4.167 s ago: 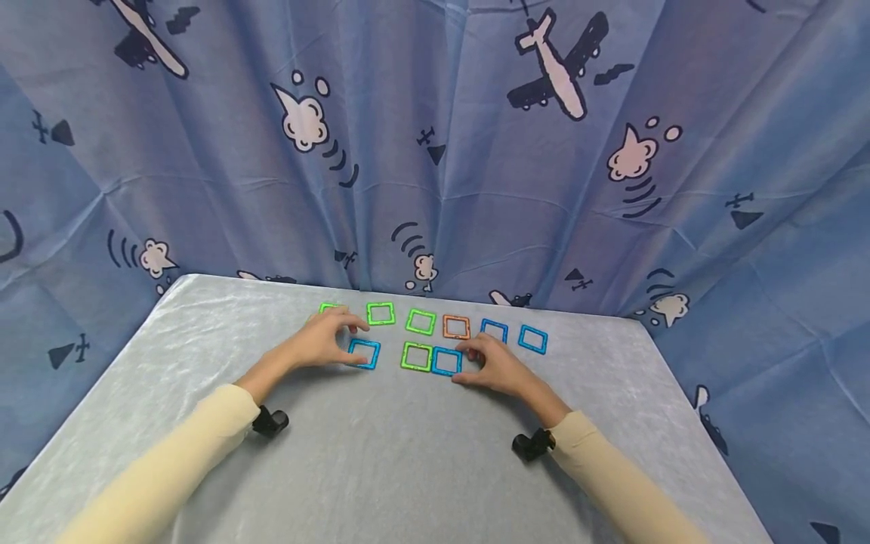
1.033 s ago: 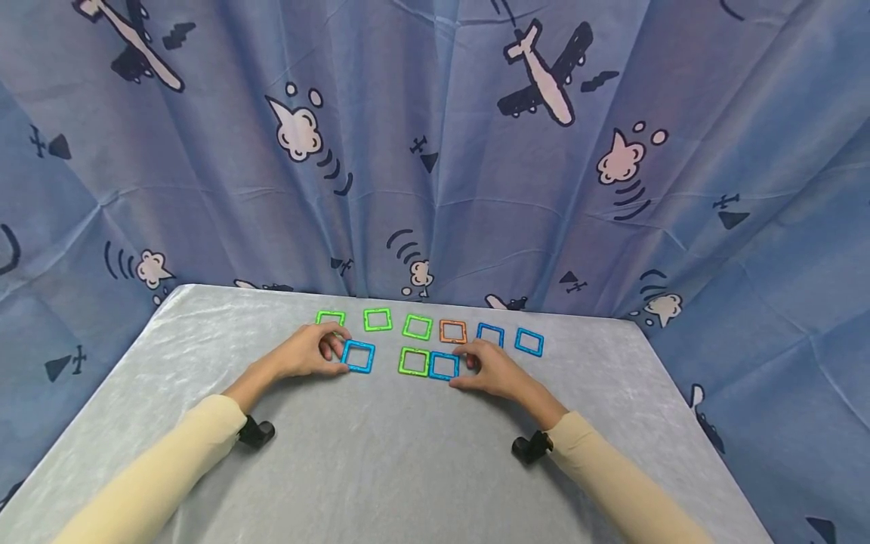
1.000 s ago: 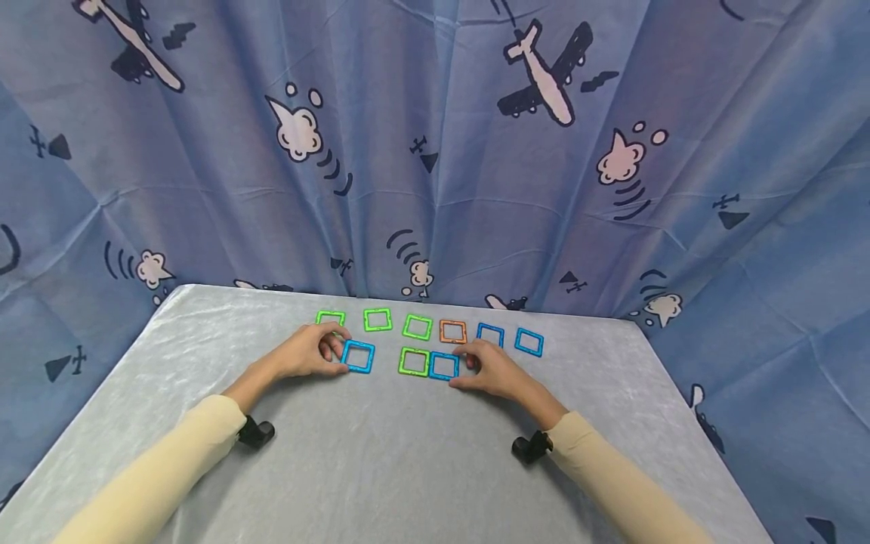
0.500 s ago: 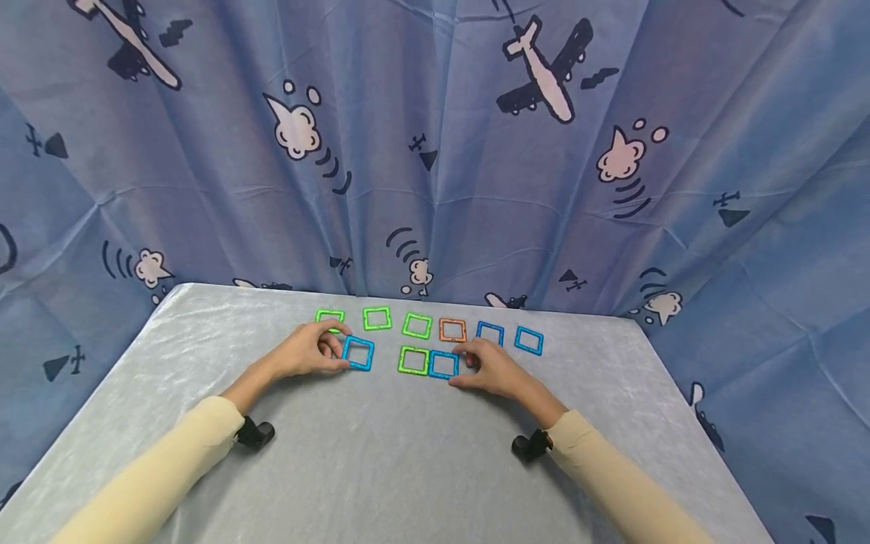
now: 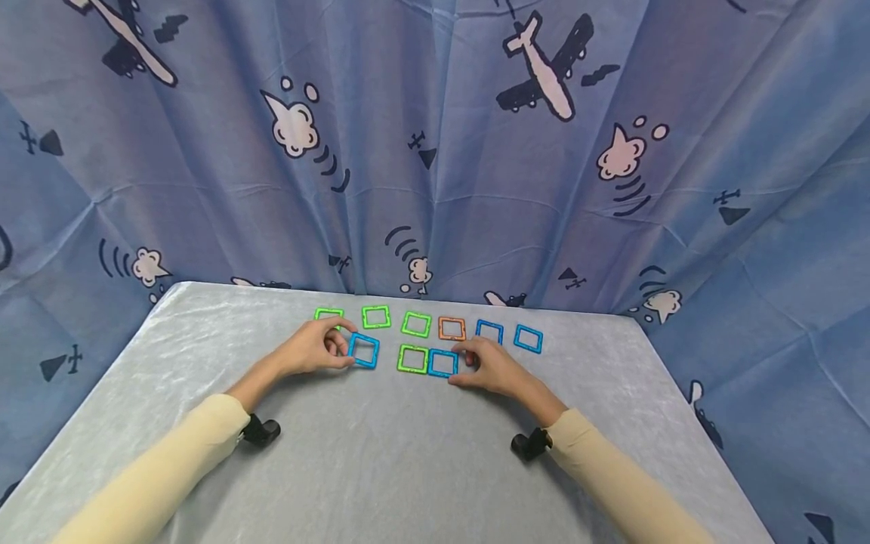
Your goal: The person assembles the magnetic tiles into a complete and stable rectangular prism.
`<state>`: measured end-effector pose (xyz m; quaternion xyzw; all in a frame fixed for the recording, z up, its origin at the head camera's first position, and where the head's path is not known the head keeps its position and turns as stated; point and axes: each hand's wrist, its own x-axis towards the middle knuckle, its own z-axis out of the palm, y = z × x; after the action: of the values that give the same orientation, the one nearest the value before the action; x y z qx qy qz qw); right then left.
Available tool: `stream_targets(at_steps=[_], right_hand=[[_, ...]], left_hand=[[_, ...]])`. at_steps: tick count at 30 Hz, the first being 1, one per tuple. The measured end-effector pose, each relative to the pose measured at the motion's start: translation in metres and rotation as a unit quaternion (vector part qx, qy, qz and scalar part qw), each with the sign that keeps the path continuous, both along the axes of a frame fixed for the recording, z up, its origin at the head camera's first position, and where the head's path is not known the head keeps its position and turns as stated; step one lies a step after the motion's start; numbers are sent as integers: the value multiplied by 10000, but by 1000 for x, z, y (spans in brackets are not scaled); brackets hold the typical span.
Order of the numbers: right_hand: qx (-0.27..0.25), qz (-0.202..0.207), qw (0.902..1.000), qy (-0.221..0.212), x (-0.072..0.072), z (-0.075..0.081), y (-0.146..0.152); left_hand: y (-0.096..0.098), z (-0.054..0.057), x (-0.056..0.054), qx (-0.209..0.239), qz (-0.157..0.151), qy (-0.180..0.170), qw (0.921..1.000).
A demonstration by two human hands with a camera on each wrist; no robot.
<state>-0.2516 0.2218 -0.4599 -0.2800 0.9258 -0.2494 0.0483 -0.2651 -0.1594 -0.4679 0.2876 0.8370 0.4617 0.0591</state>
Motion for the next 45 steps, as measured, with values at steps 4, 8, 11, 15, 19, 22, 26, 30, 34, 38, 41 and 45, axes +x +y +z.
stream_targets(at_steps=[4, 8, 11, 15, 19, 22, 26, 30, 34, 38, 41, 45], right_hand=[[-25, -6, 10000, 18, -1, 0, -1], [-23, 8, 10000, 45, -1, 0, 0], [-2, 33, 10000, 74, -1, -1, 0], [5, 93, 9999, 70, -1, 0, 0], [2, 161, 9999, 37, -2, 1, 1], [-9, 204, 9998, 10, -3, 2, 1], [-5, 214, 9998, -22, -4, 2, 1], [-7, 199, 9998, -56, -4, 2, 0], [-15, 198, 9998, -62, -3, 2, -1], [-17, 210, 9998, -63, -2, 2, -1], [-25, 192, 9998, -86, -2, 3, -1], [-25, 163, 9998, -134, -3, 2, -1]], left_hand=[[5, 2, -1, -88, 13, -33, 10000], [10, 4, -3, -124, -13, 102, 9999], [14, 5, -4, -142, -32, 164, 9998], [16, 6, -3, -144, -63, 119, 9998], [18, 7, -2, -187, -126, 138, 9996], [19, 8, -1, -221, -173, 219, 9994], [21, 8, 0, -230, -199, 286, 9991], [24, 9, 2, -266, -155, 294, 9991], [28, 10, 1, -329, -102, 305, 9989], [30, 7, -1, -334, -121, 314, 9989], [32, 6, -2, -337, -134, 312, 9989], [36, 6, -1, -397, -135, 335, 9986]])
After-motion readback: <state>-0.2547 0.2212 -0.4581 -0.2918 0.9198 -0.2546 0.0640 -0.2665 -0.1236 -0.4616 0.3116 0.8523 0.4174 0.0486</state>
